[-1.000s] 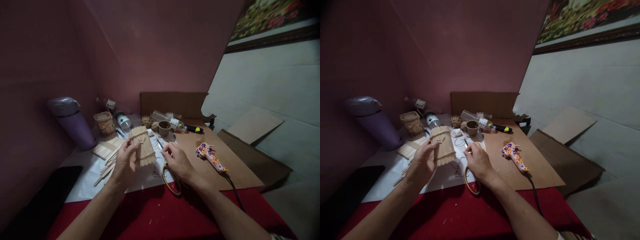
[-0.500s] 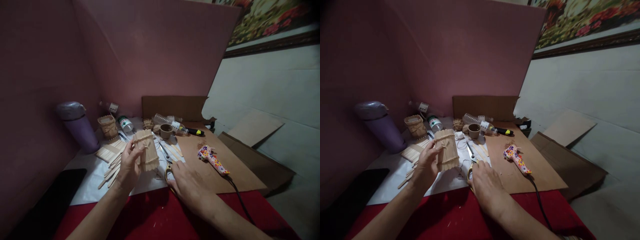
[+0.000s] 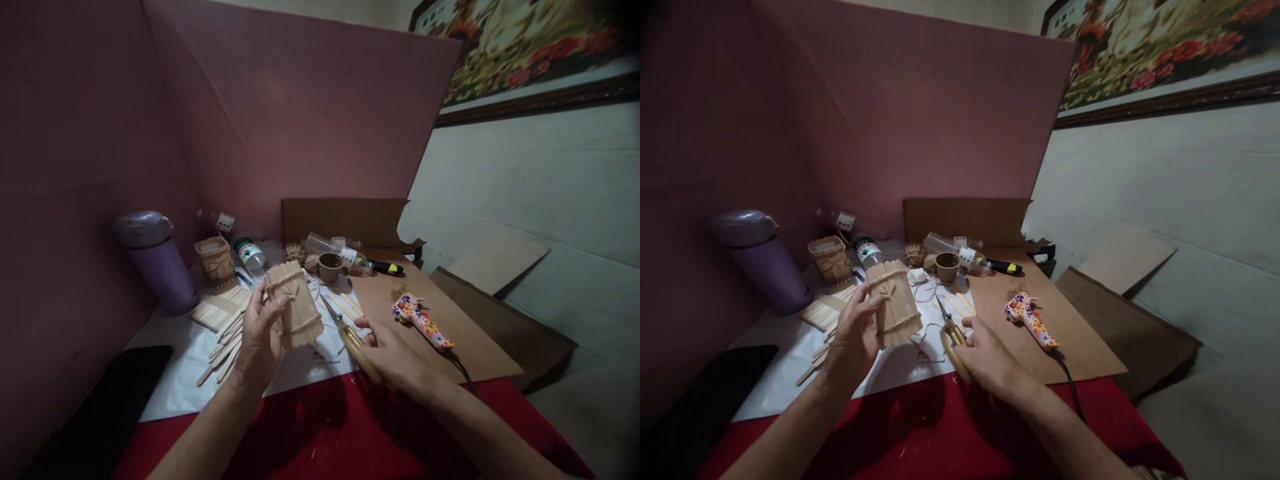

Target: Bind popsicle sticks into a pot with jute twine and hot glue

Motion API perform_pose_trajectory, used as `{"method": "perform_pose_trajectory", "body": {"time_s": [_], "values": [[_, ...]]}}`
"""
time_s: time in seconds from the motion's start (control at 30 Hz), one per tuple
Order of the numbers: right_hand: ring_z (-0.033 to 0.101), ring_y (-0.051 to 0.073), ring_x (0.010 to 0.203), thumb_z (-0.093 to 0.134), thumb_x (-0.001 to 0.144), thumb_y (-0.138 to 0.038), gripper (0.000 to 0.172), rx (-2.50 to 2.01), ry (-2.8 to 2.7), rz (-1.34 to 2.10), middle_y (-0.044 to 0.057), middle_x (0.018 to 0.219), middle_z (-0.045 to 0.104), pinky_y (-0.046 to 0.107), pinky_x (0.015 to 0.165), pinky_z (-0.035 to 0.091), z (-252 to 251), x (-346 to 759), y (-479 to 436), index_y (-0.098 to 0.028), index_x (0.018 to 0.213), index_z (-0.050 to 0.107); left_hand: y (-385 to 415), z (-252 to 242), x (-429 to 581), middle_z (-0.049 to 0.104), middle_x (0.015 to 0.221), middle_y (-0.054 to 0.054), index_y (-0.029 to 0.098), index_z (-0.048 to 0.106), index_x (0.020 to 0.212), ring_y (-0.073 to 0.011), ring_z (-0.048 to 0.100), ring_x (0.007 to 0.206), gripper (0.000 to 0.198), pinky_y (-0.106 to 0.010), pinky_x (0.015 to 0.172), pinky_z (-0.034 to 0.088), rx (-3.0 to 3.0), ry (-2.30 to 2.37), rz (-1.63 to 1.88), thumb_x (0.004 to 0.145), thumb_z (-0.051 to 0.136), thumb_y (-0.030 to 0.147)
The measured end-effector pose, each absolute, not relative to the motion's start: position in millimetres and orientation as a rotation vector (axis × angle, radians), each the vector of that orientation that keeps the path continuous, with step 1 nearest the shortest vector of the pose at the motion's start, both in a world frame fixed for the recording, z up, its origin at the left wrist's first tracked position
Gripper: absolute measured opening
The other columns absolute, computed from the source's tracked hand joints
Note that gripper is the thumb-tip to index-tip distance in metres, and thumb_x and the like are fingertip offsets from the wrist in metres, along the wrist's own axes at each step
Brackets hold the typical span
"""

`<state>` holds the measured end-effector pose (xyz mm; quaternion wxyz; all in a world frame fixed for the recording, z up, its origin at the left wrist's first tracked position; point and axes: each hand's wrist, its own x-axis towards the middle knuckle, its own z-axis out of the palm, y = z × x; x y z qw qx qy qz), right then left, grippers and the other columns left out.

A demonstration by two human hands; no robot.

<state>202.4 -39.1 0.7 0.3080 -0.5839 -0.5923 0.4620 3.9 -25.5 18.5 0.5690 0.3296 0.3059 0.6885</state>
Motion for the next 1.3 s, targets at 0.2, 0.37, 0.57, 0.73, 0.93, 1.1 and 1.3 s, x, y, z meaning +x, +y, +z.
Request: {"method": "perform_pose_trajectory", "body": {"time_s": [0.2, 0.37, 0.57, 0.73, 0.93, 1.1, 1.3], "values": [[0.043, 0.011, 0.040, 0.076, 0.064, -0.040, 0.054, -1.330, -1.306, 1.328, -0.004, 0.061, 0.054, 0.023, 0.035, 0.036, 3.1, 208.8, -74.7, -0.021, 0.110, 0.057, -23.8, 15.2, 3.4, 0.067, 0.109, -0.005, 0.022, 0.057, 0.116, -0.0237, 0.064, 0.100, 0.048, -0.036, 0.083, 0.053, 0.788, 0.670, 1.629, 0.070, 0.072, 0.029], [0.062, 0.020, 0.056, 0.071, 0.061, -0.015, 0.049, -1.373, -1.637, 1.129, -0.002, 0.055, 0.065, 0.026, 0.050, 0.047, 5.6, 207.9, -99.6, -0.027, 0.108, 0.061, -24.6, 12.3, 6.4, 0.067, 0.115, -0.006, 0.022, 0.057, 0.116, -0.0234, 0.064, 0.103, 0.046, -0.033, 0.085, 0.052, 0.809, 0.659, 1.627, 0.073, 0.070, 0.027], [0.070, 0.029, 0.087, 0.074, 0.064, -0.015, 0.052, -1.346, -1.954, 0.536, 0.008, 0.098, 0.075, 0.030, 0.060, 0.054, 6.1, 210.7, -105.4, -0.028, 0.113, 0.063, -24.7, 14.0, 6.8, 0.068, 0.110, -0.006, 0.020, 0.056, 0.117, -0.0222, 0.065, 0.097, 0.052, -0.031, 0.081, 0.052, 0.803, 0.711, 1.689, 0.068, 0.073, 0.026], [0.072, 0.028, 0.090, 0.072, 0.071, -0.018, 0.053, -1.250, -2.121, 0.327, 0.009, 0.106, 0.073, 0.032, 0.072, 0.058, 2.7, 221.0, -105.3, -0.024, 0.122, 0.060, -22.3, 10.7, 5.8, 0.069, 0.106, -0.006, 0.020, 0.057, 0.116, -0.0214, 0.066, 0.093, 0.054, -0.030, 0.078, 0.054, 0.800, 0.703, 1.721, 0.066, 0.075, 0.027], [0.073, 0.027, 0.090, 0.061, 0.077, -0.015, 0.054, -1.180, -2.229, 0.149, 0.013, 0.103, 0.074, 0.032, 0.073, 0.059, 4.7, 224.9, -104.3, -0.015, 0.130, 0.052, -18.6, 7.0, 6.1, 0.069, 0.108, -0.007, 0.019, 0.058, 0.115, -0.0217, 0.066, 0.096, 0.054, -0.030, 0.080, 0.054, 0.804, 0.674, 1.737, 0.066, 0.077, 0.027], [0.073, 0.025, 0.076, 0.055, 0.080, -0.016, 0.050, -1.119, -2.237, -0.026, 0.012, 0.091, 0.074, 0.031, 0.062, 0.059, 6.7, 223.5, -99.8, -0.010, 0.129, 0.051, -20.3, 7.6, 6.3, 0.068, 0.108, -0.007, 0.020, 0.057, 0.116, -0.0218, 0.066, 0.094, 0.054, -0.031, 0.079, 0.055, 0.812, 0.680, 1.731, 0.066, 0.077, 0.028], [0.071, 0.023, 0.068, 0.053, 0.082, -0.017, 0.045, -1.075, -2.258, -0.149, 0.010, 0.083, 0.073, 0.029, 0.055, 0.057, 7.9, 224.0, -99.4, -0.008, 0.126, 0.053, -21.1, 8.0, 7.1, 0.068, 0.108, -0.008, 0.019, 0.056, 0.118, -0.0254, 0.066, 0.098, 0.055, -0.036, 0.084, 0.054, 0.794, 0.689, 1.690, 0.067, 0.076, 0.031]]}}
